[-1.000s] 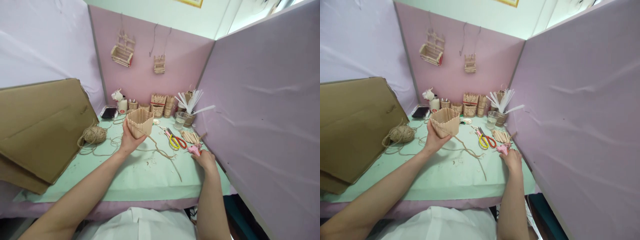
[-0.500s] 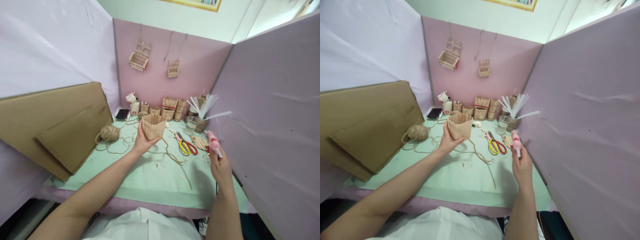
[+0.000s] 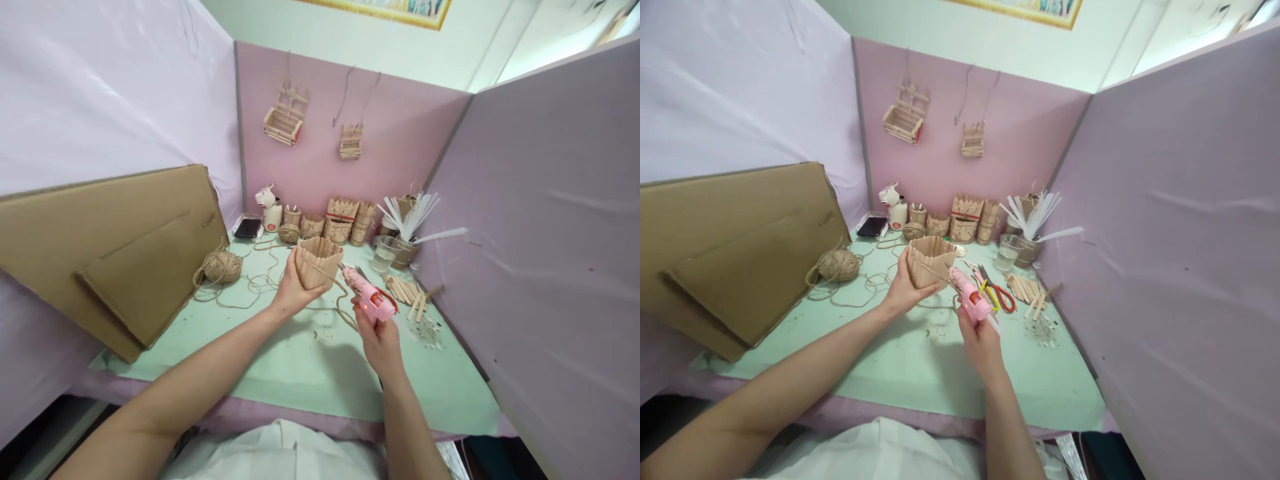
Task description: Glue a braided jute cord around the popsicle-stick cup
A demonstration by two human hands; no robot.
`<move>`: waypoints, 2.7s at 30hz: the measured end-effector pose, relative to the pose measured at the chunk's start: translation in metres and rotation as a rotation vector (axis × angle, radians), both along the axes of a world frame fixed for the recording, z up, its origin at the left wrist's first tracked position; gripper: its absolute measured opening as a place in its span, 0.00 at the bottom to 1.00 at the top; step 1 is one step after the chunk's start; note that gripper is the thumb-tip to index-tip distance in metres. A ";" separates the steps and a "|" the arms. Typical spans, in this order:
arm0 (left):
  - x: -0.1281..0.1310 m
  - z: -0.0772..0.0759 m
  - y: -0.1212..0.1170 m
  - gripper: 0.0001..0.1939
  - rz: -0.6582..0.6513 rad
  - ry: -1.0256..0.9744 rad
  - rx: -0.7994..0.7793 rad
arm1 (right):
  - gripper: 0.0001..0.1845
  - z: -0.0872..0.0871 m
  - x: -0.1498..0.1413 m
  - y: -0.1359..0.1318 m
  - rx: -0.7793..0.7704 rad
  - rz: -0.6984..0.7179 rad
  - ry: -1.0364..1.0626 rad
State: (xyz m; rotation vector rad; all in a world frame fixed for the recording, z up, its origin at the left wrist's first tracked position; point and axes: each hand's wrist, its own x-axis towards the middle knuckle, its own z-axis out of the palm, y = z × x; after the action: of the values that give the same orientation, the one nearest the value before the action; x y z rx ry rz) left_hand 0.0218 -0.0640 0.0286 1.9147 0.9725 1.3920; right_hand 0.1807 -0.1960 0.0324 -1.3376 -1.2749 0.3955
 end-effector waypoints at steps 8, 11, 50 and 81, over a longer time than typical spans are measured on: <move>0.001 0.003 -0.003 0.59 0.027 -0.033 0.044 | 0.09 -0.006 -0.012 0.000 0.067 0.056 -0.274; 0.001 0.002 -0.001 0.58 0.015 -0.036 0.066 | 0.05 -0.002 -0.019 -0.003 0.093 0.114 -0.340; 0.001 0.001 -0.005 0.59 -0.001 -0.030 0.071 | 0.03 0.000 -0.031 -0.002 0.273 0.037 -0.443; 0.001 0.004 -0.007 0.59 0.008 -0.023 0.078 | 0.04 -0.004 -0.027 0.000 0.311 -0.004 -0.476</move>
State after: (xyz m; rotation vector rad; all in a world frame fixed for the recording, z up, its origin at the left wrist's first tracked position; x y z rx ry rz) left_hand 0.0225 -0.0708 0.0329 1.9491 0.9291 1.4734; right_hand 0.1534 -0.1964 0.0281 -1.2018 -1.6463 -0.1364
